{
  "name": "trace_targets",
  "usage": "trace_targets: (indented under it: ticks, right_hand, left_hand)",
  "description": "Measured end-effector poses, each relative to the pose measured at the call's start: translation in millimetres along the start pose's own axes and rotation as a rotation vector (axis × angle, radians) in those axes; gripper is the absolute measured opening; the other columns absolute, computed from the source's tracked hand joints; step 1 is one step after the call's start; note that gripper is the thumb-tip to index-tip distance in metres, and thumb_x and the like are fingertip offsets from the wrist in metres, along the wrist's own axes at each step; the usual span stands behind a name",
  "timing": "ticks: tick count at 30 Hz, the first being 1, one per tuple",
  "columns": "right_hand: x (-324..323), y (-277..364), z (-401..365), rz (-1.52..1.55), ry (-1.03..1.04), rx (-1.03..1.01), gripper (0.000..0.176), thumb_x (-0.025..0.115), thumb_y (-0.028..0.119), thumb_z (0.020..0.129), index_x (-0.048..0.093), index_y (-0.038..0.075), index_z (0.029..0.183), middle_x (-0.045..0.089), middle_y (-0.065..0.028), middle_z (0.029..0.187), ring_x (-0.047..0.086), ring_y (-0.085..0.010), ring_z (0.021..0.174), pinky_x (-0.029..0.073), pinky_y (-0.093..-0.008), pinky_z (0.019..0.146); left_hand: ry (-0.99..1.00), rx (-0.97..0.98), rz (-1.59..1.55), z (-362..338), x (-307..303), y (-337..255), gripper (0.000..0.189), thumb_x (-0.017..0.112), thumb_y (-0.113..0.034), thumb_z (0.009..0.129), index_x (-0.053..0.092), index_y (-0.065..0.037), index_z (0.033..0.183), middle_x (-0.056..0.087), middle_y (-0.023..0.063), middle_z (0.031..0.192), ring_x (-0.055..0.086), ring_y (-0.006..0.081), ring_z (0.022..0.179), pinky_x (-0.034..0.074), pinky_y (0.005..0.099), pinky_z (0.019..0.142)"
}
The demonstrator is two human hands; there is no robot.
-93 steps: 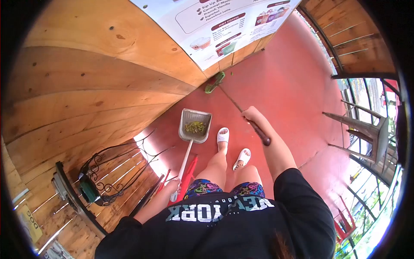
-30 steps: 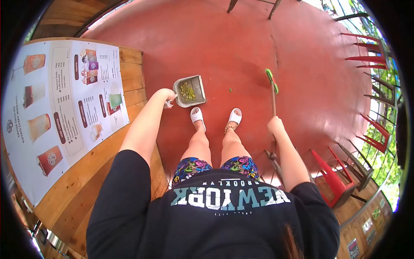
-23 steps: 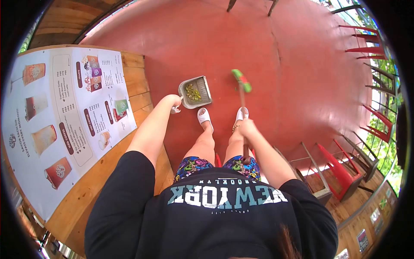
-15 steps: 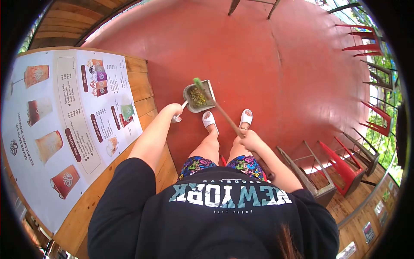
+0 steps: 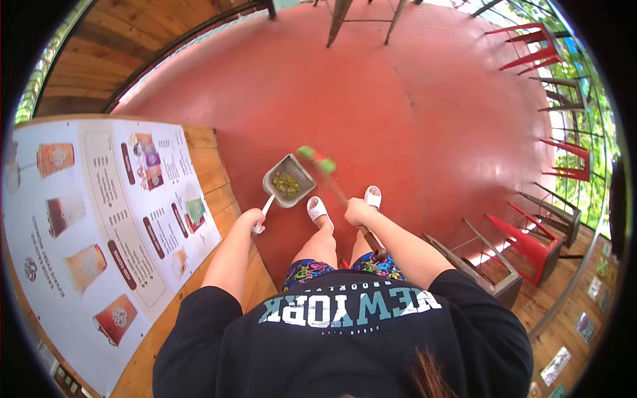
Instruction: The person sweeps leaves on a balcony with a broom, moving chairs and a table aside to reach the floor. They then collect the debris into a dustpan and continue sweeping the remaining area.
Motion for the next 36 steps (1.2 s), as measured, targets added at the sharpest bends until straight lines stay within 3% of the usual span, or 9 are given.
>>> trace_targets:
  ticks: [1, 3, 4, 7, 12, 17, 24, 33, 36]
  right_hand:
    - [6.9, -3.3, 1.3, 0.263, 0.112, -0.008, 0.037, 0.059, 0.01, 0.067, 0.059, 0.002, 0.103, 0.061, -0.0103, 0.062, 0.059, -0.0186, 0.05, 0.049, -0.0295, 0.047]
    - [-4.2, -4.7, -24.6, 0.54, 0.236, -0.086, 0.044, 0.061, 0.009, 0.067, 0.055, 0.004, 0.111, 0.059, -0.0069, 0.059, 0.056, -0.0146, 0.045, 0.047, -0.0277, 0.043]
    - [-5.3, -14.6, -29.9, 0.54, 0.206, -0.116, 0.045, 0.062, 0.011, 0.068, 0.055, 0.005, 0.112, 0.058, -0.0068, 0.059, 0.056, -0.0139, 0.045, 0.047, -0.0275, 0.042]
    - [-40.3, -61.2, -74.4, 0.544, 0.033, -0.138, 0.045, 0.062, 0.014, 0.07, 0.055, 0.006, 0.113, 0.055, -0.0056, 0.058, 0.054, -0.0121, 0.045, 0.045, -0.0253, 0.041]
    - [-87.5, -219.6, -115.5, 0.936, -0.167, 0.085, 0.025, 0.06, 0.01, 0.074, 0.058, -0.001, 0.096, 0.054, -0.0051, 0.058, 0.053, -0.0128, 0.045, 0.043, -0.0262, 0.039]
    - [-144.3, -358.9, -138.3, 1.072, -0.36, 0.275, 0.014, 0.058, 0.01, 0.078, 0.056, -0.003, 0.084, 0.053, -0.0047, 0.057, 0.052, -0.0123, 0.045, 0.044, -0.0272, 0.041]
    - [-242.8, -513.8, -130.5, 1.576, -0.421, 0.15, 0.009, 0.057, 0.007, 0.079, 0.052, 0.003, 0.072, 0.049, -0.0014, 0.054, 0.047, -0.0088, 0.043, 0.041, -0.0244, 0.038]
    - [-398.5, -585.6, -115.6, 1.842, -0.286, 0.204, 0.008, 0.053, 0.007, 0.083, 0.047, 0.007, 0.077, 0.046, 0.0001, 0.059, 0.042, -0.0057, 0.044, 0.037, -0.0208, 0.038]
    - [-447.9, -608.2, -75.4, 1.682, -0.235, 0.223, 0.008, 0.052, 0.005, 0.081, 0.047, 0.005, 0.075, 0.046, -0.0012, 0.057, 0.042, -0.0074, 0.042, 0.037, -0.0224, 0.037]
  left_hand:
    - [0.008, 0.016, 0.024, -3.0, 0.0, -0.3, 0.026, 0.038, -0.005, 0.083, 0.05, 0.002, 0.105, 0.057, 0.0094, 0.063, 0.055, 0.0182, 0.047, 0.042, 0.036, 0.038]
    - [-0.001, 0.052, -0.025, 9.8, -2.8, 10.8, 0.019, 0.05, -0.013, 0.083, 0.052, 0.0, 0.098, 0.055, 0.0076, 0.058, 0.053, 0.019, 0.043, 0.042, 0.0377, 0.039]
    - [0.048, 0.086, -0.035, 27.9, -3.3, 22.6, 0.02, 0.058, -0.02, 0.082, 0.056, 0.0, 0.087, 0.054, 0.007, 0.054, 0.054, 0.0185, 0.044, 0.042, 0.0361, 0.04]
    - [0.139, 0.277, 0.032, 49.3, -2.8, 32.8, 0.022, 0.061, -0.024, 0.082, 0.058, -0.004, 0.073, 0.055, 0.0064, 0.053, 0.052, 0.0173, 0.043, 0.042, 0.0345, 0.04]
    - [0.098, 0.232, -0.024, -14.4, 17.7, 4.8, 0.021, 0.055, -0.019, 0.086, 0.053, 0.0, 0.095, 0.054, 0.0066, 0.061, 0.05, 0.0153, 0.045, 0.044, 0.0303, 0.04]
    - [0.049, 0.159, -0.078, -70.7, 54.6, -97.1, 0.022, 0.051, -0.019, 0.088, 0.051, -0.001, 0.099, 0.051, 0.0048, 0.06, 0.047, 0.0118, 0.044, 0.043, 0.0256, 0.038]
    - [0.053, 0.083, -0.209, -160.1, 104.1, -288.3, 0.025, 0.05, -0.025, 0.089, 0.053, 0.0, 0.089, 0.052, 0.0042, 0.058, 0.048, 0.011, 0.042, 0.042, 0.0245, 0.037]
    - [0.02, 0.253, -0.145, -210.0, 122.4, -500.8, 0.028, 0.048, -0.027, 0.089, 0.054, -0.002, 0.099, 0.056, 0.0078, 0.066, 0.053, 0.0144, 0.052, 0.047, 0.0296, 0.045]
    - [0.061, 0.272, -0.172, -196.8, 117.3, -561.8, 0.026, 0.05, -0.026, 0.088, 0.053, -0.003, 0.1, 0.056, 0.0086, 0.066, 0.054, 0.0153, 0.052, 0.048, 0.0308, 0.045]
Point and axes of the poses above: each hand's wrist, its own z-axis towards the middle knuckle, its own x-axis out of the palm, y = z × x, the point moved 7 cm from there along z, towards the middle knuckle
